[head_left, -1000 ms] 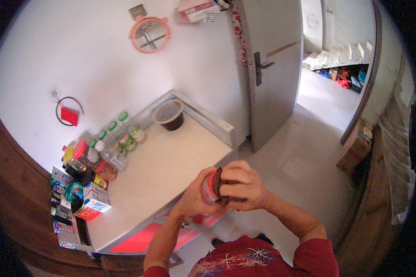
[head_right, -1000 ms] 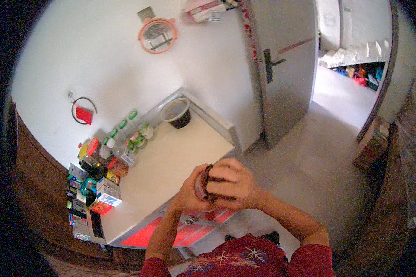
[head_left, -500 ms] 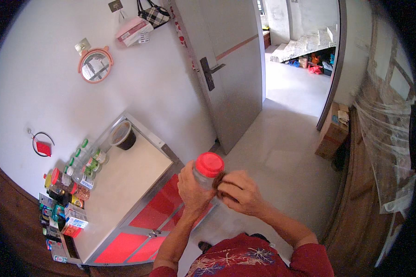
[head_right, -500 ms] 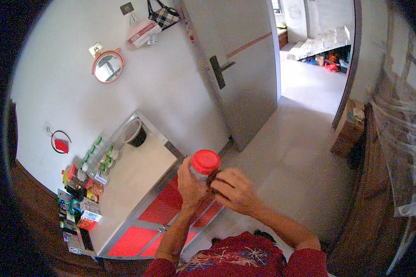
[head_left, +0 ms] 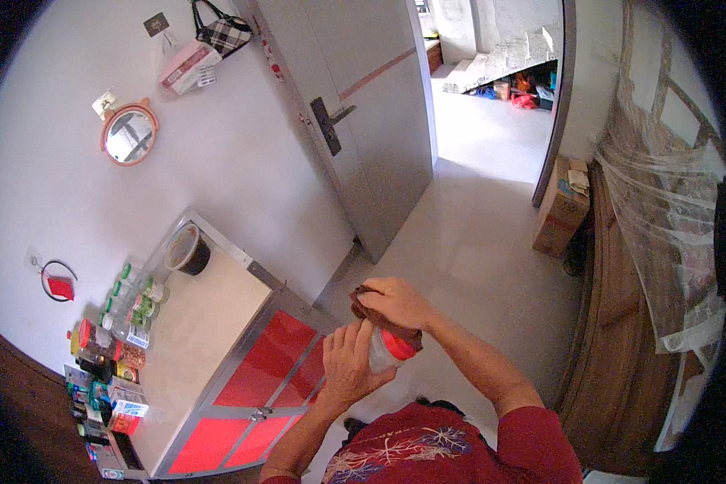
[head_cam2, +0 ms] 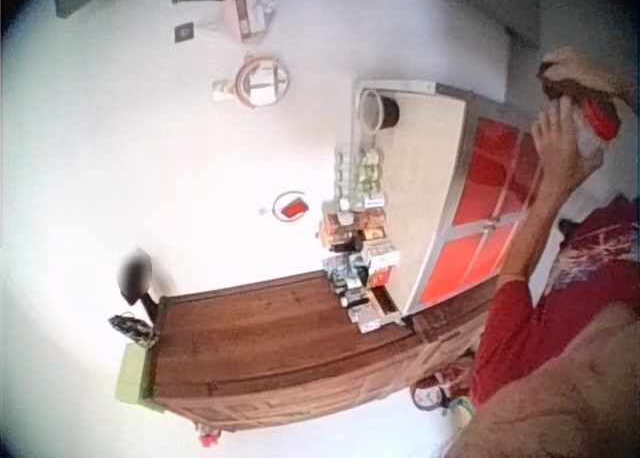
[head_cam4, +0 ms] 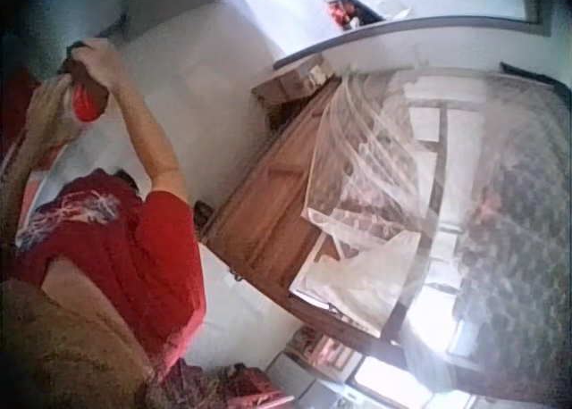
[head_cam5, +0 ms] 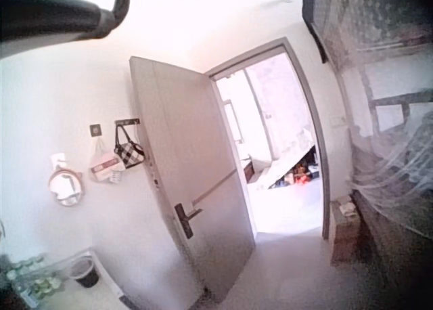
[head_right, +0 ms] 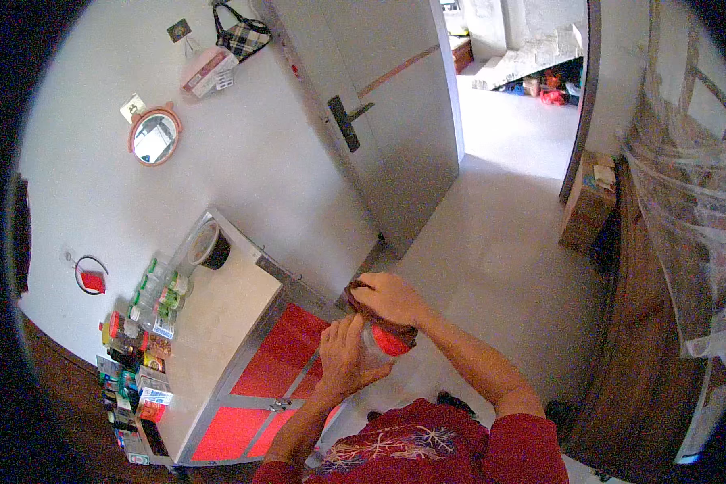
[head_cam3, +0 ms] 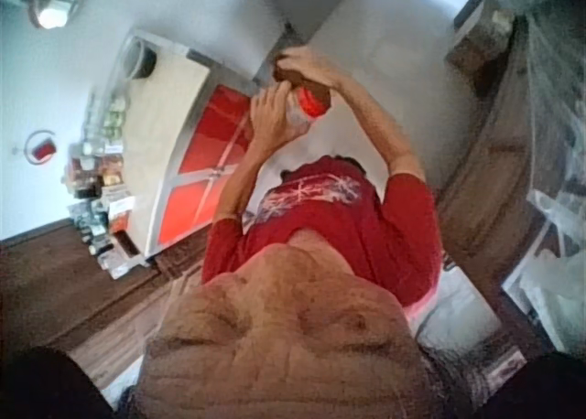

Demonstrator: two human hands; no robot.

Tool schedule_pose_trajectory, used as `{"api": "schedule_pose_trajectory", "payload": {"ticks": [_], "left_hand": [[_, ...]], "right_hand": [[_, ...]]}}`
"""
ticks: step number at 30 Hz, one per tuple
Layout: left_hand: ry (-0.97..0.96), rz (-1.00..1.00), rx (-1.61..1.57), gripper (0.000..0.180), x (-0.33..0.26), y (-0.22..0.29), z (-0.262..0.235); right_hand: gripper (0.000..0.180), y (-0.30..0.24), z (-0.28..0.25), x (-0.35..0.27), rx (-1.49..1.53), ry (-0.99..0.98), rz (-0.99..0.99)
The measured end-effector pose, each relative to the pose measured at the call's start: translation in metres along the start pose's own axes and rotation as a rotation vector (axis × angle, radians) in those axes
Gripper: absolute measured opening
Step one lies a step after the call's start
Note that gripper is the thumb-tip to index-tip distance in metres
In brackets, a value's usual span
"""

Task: The person wipes a white wall and door frame with a cloth, then moves to a cabinet and wipes its surface and several plastic containers. The person handles the containers one at a time, wiping them before placing them back.

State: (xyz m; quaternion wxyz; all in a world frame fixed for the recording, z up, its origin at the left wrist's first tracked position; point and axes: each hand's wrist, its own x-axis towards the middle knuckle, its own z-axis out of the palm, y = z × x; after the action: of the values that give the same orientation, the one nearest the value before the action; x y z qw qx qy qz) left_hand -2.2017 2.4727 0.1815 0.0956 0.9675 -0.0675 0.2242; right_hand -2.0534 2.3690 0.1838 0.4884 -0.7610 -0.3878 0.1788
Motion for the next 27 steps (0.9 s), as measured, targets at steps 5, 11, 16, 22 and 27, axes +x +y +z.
{"api": "schedule_pose_trajectory", "payload": {"ticks": [5,11,16,22,27], "left_hand": [[-0.014,-0.311,-0.863,0.090,0.003,-0.020,0.013],[0.066,-0.623,-1.427,0.073,0.014,-0.034,0.029],[0.324,-0.664,-1.771,0.054,0.016,-0.060,0.061],[0.508,-0.812,-1.585,0.042,0.032,-0.049,0.038],[0.363,-0.864,-1.797,0.058,0.011,-0.075,0.041]], "right_hand": [[0.038,0.036,0.002,-0.008,1.390,-0.122,0.046],[0.043,0.011,0.016,-0.006,0.764,0.258,-0.093],[0.055,-0.007,0.044,-0.041,-0.080,0.358,-0.326],[0.048,0.037,0.053,-0.081,0.013,0.300,-0.086],[0.032,0.052,0.011,-0.081,-0.028,0.409,0.075]]}}
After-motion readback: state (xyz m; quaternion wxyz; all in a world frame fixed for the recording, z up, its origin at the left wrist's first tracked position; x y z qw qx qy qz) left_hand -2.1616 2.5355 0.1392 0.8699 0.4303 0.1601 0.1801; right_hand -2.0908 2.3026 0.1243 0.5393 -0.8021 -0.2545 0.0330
